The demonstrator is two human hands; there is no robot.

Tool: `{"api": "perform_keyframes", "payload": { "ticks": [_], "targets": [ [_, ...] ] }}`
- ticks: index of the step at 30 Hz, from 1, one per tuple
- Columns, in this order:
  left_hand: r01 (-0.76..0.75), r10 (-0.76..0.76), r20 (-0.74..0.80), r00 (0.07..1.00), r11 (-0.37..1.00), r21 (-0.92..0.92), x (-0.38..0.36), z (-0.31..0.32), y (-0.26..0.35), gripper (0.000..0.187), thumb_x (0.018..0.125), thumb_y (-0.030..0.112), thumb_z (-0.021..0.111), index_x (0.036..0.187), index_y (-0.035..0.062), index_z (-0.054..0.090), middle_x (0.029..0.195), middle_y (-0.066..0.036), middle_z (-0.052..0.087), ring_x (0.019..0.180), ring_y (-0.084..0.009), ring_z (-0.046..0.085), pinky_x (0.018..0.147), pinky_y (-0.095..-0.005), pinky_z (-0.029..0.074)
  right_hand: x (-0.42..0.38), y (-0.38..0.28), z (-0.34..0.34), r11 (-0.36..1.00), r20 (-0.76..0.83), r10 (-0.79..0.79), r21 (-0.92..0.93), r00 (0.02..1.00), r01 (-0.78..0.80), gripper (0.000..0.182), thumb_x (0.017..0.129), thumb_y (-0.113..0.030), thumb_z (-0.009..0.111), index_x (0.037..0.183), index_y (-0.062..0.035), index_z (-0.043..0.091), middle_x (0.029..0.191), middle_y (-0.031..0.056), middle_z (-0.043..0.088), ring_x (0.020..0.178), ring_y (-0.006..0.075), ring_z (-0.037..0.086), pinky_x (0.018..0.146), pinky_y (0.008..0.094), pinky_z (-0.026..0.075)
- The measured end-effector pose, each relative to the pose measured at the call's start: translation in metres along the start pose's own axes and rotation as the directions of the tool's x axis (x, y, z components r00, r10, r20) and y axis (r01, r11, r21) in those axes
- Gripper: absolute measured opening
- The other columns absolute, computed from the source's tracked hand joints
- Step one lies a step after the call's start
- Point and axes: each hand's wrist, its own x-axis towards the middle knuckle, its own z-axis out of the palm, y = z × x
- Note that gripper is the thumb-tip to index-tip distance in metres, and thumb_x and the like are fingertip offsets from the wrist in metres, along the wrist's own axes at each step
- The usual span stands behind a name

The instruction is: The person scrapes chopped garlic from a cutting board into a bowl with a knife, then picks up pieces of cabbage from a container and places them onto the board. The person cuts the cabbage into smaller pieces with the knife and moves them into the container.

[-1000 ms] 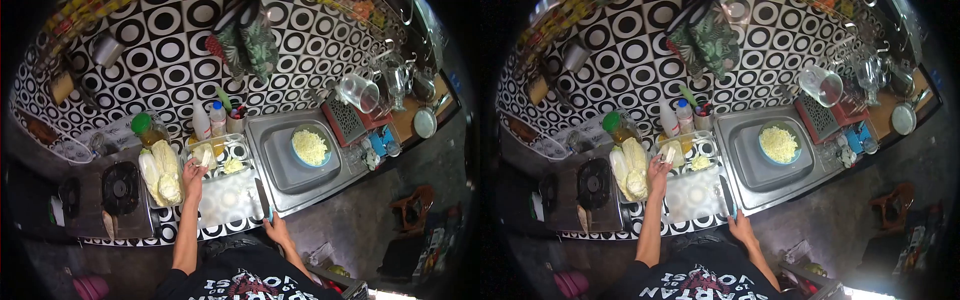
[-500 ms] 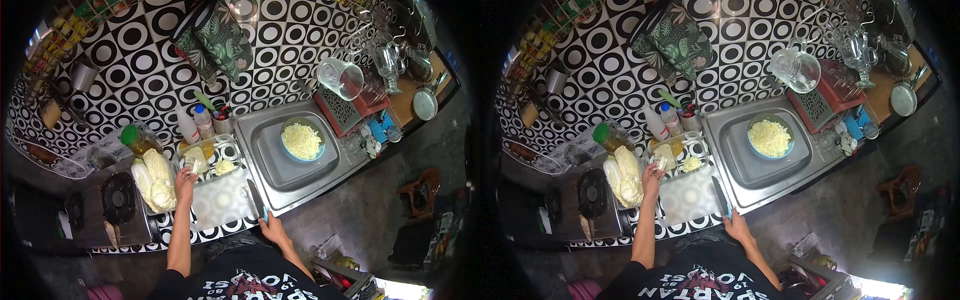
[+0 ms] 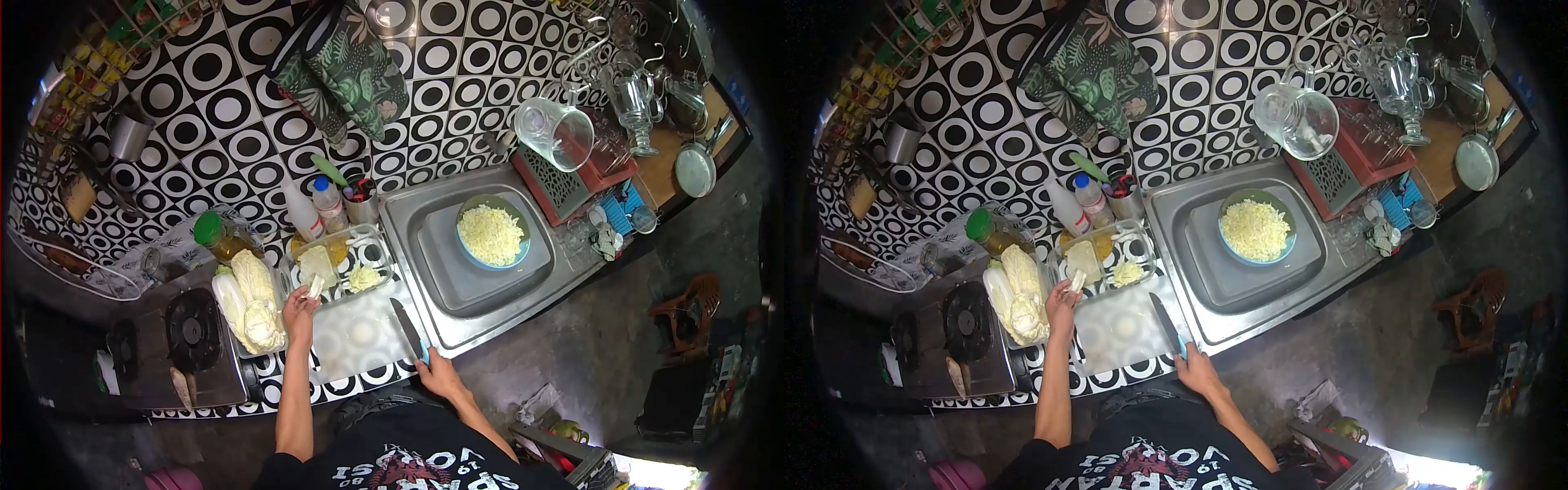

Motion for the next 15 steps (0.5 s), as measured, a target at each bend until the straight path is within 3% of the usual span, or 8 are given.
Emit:
{"api": "perform_keyframes", "payload": {
  "ticks": [4, 10, 15],
  "targets": [
    [-0.005, 0.005, 0.028, 1.000, 1.000, 0.023, -0.005, 0.000, -0.003, 0.028, 0.085, -0.006, 0.052, 0.113, -0.0039, 0.049, 0.103, -0.011, 0.054, 0.089, -0.0177, 0.058, 0.082, -0.0259, 0.048, 0.002, -0.002, 0.003, 0.999, 0.031, -0.036, -0.016, 0.999, 0.037, 0.033, 0.086, -0.025, 0.052, 0.099, 0.0042, 0.044, 0.079, 0.0321, 0.058, 0.082, 0.0506, 0.055, 0.075, 0.0527, 0.043],
    [0.110, -0.100, 0.175, 0.979, 0.993, -0.047, -0.030, 0.005, -0.012, 0.029, 0.086, -0.006, 0.049, 0.115, -0.0040, 0.049, 0.109, -0.015, 0.055, 0.093, -0.0184, 0.058, 0.084, -0.0282, 0.048, 0.000, -0.010, 0.004, 0.999, 0.025, -0.004, -0.037, 1.000, 0.005, 0.032, 0.087, -0.025, 0.052, 0.098, 0.0044, 0.043, 0.079, 0.0324, 0.058, 0.083, 0.0495, 0.056, 0.075, 0.0518, 0.043],
    [0.244, -0.266, 0.286, 0.921, 0.963, 0.110, -0.056, 0.001, -0.037, 0.025, 0.084, -0.005, 0.052, 0.108, -0.0025, 0.056, 0.097, -0.011, 0.063, 0.087, -0.0164, 0.061, 0.081, -0.0252, 0.047, 0.002, -0.002, 0.015, 1.000, -0.007, -0.006, -0.028, 1.000, 0.006, 0.032, 0.086, -0.025, 0.053, 0.095, 0.0045, 0.045, 0.076, 0.0306, 0.058, 0.081, 0.0485, 0.056, 0.073, 0.0509, 0.043]
  ]
}}
